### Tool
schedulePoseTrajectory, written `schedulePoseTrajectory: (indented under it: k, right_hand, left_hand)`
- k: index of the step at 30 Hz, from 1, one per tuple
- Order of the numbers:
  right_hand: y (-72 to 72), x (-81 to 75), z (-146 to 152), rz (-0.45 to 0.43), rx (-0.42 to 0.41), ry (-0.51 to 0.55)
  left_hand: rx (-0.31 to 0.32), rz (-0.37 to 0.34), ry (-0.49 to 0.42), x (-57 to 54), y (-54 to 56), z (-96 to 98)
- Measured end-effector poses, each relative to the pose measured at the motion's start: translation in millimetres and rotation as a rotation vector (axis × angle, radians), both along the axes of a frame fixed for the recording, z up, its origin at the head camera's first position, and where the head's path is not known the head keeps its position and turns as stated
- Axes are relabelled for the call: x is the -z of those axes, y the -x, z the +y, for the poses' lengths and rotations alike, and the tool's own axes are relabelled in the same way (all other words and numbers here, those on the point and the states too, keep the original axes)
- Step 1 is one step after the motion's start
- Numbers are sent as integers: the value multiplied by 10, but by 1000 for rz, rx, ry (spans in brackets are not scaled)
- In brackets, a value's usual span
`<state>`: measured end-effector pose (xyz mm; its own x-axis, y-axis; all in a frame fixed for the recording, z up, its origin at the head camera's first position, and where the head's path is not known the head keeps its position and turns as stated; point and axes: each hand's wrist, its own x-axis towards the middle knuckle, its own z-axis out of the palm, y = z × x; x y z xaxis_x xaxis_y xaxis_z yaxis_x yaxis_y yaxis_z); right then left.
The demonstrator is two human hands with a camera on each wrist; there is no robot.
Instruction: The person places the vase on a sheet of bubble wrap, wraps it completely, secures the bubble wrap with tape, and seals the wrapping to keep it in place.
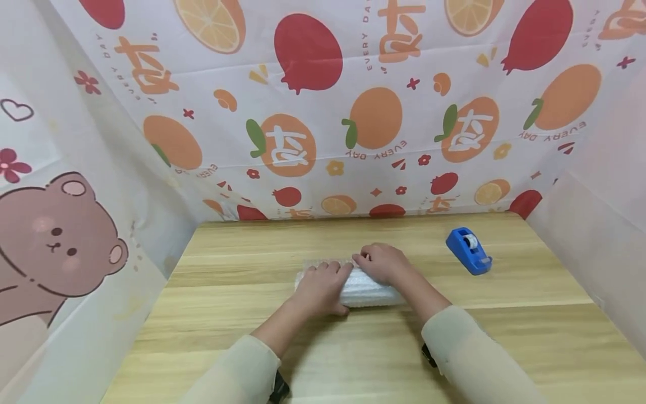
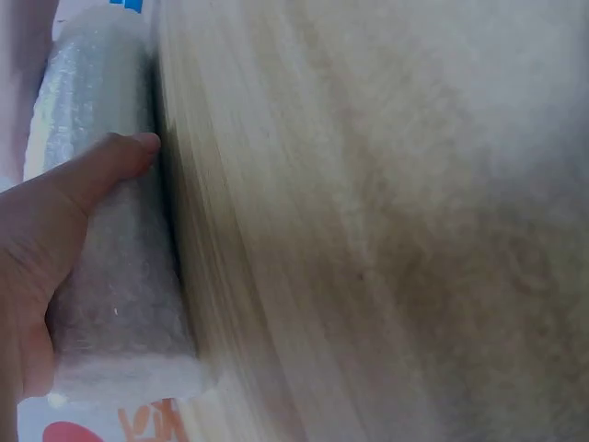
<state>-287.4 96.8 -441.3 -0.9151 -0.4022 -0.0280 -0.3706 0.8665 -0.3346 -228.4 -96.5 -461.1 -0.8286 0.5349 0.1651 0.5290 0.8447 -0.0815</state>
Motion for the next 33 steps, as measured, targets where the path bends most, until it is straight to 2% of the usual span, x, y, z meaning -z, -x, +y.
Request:
schedulePoseTrajectory:
  k: [4,6,8,11,14,16,20,25,30,33]
  right_hand:
    - [-171,17,13,393,-113,-124]
    - [-276,16,7,474,-162,-158]
    - [-374,29,6,452,-190,-189]
    - [-471,65,8,303,-179,-206]
    - [-483,122,8,182,-121,-189]
    - [-451,156,-1,150,-59,-135]
    - [-356,212,-42,188,49,-40]
    - [-334,256,-61,260,131,-45]
    - [-351,270,-34,321,138,-61]
    - [-345,266,-15,327,126,-57]
  left_hand:
    - [-14,-10,19,21,-26,4]
    - [-21,-26,24,28,-37,-2]
    - [-23,-39,29,36,-33,-11]
    - [-15,-41,21,30,-2,-26]
    - [9,-43,9,16,38,-39]
    - [24,-55,1,8,67,-41]
    - [-1,-85,-22,8,123,-22]
    - [-50,-66,-31,24,144,29]
    - [-84,-29,-18,31,99,74]
    - [-107,-15,-16,27,72,99]
